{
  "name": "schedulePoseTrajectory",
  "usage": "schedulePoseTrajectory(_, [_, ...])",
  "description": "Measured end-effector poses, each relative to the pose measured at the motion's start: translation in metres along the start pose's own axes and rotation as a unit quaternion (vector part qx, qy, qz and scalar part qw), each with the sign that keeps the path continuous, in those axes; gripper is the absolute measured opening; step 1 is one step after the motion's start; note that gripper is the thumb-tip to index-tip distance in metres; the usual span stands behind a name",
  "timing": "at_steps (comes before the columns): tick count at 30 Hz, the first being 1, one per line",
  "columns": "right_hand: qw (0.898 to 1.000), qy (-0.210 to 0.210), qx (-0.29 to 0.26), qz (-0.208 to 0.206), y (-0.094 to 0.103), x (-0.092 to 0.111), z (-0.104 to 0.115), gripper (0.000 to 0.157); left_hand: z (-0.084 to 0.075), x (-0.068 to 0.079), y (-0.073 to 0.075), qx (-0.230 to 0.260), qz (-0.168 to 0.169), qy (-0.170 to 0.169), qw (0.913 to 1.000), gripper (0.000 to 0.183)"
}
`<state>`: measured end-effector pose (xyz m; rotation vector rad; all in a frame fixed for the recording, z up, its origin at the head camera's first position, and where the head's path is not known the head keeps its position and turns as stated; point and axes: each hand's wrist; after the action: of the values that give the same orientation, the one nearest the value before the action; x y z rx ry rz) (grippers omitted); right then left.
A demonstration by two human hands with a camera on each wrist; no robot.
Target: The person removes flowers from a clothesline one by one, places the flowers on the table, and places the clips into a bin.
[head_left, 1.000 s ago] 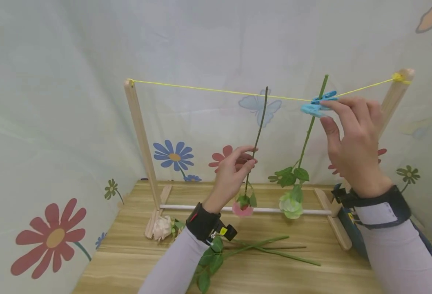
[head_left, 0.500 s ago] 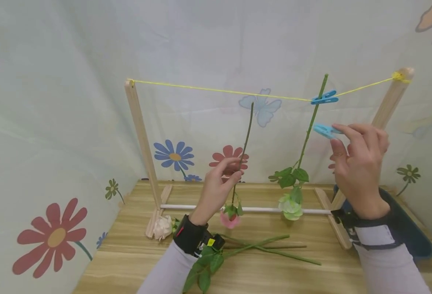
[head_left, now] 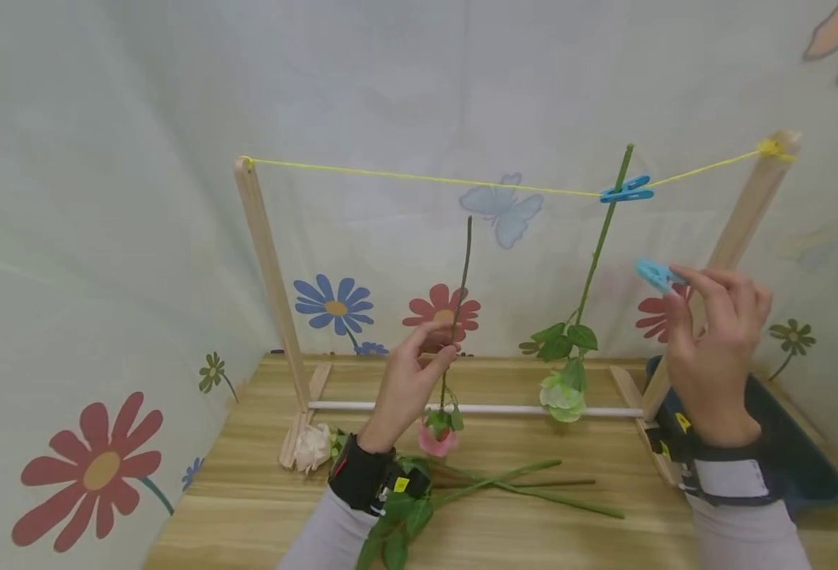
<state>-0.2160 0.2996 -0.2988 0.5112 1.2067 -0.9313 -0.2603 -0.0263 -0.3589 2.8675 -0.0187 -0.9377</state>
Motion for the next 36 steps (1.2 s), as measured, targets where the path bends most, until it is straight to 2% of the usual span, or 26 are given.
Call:
schedulePoseTrajectory(3, [1.000, -0.002, 0.008, -0.003, 0.004, 0.008, -0.011, 0.035, 0.002, 0.002, 0.003, 0.001, -0.006, 0.011, 0.9999, 0.035])
schedulePoseTrajectory(6, [1.000, -0.002, 0.017, -0.008, 0.009, 0.014, -0.022, 0.048, 0.004, 0.003, 0.005, 0.005, -0.008, 0.016, 0.9998, 0.034])
schedulePoseTrajectory(8, [1.000, -0.001, 0.023, -0.011, 0.013, 0.015, -0.029, 0.052, 0.004, 0.005, 0.006, 0.008, -0.005, 0.013, 0.9999, 0.035])
schedulePoseTrajectory(14, [0.997, -0.032, 0.057, -0.041, 0.030, 0.007, -0.044, 0.043, 0.000, 0.006, 0.006, 0.005, -0.004, -0.021, 0.9998, 0.031])
schedulePoseTrajectory(18, [0.992, -0.056, 0.094, -0.054, 0.041, 0.001, -0.056, 0.049, -0.003, 0.007, 0.005, -0.021, 0.006, -0.053, 0.9984, 0.029])
schedulePoseTrajectory(23, [0.984, -0.095, 0.145, -0.048, 0.057, -0.002, -0.077, 0.043, -0.006, 0.007, 0.005, -0.072, 0.028, -0.077, 0.9940, 0.028])
schedulePoseTrajectory(28, [0.977, -0.135, 0.164, -0.031, 0.064, -0.001, -0.097, 0.036, -0.010, 0.007, 0.008, -0.139, 0.062, -0.103, 0.9830, 0.028])
schedulePoseTrajectory(32, [0.973, -0.149, 0.174, -0.019, 0.067, 0.002, -0.111, 0.035, -0.014, 0.009, 0.010, -0.197, 0.095, -0.137, 0.9661, 0.029])
schedulePoseTrajectory(36, [0.966, -0.168, 0.195, -0.008, 0.069, 0.008, -0.120, 0.035, -0.018, 0.011, 0.013, -0.229, 0.131, -0.159, 0.9513, 0.029])
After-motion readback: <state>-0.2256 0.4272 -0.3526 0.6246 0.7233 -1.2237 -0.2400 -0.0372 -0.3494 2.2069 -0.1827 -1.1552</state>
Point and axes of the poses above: each hand's wrist, its own x-axis away from the middle knuckle, its own y-axis out of the back of the hand, z = x × y, and after that the axes turned 13 degrees about -z, right-handed
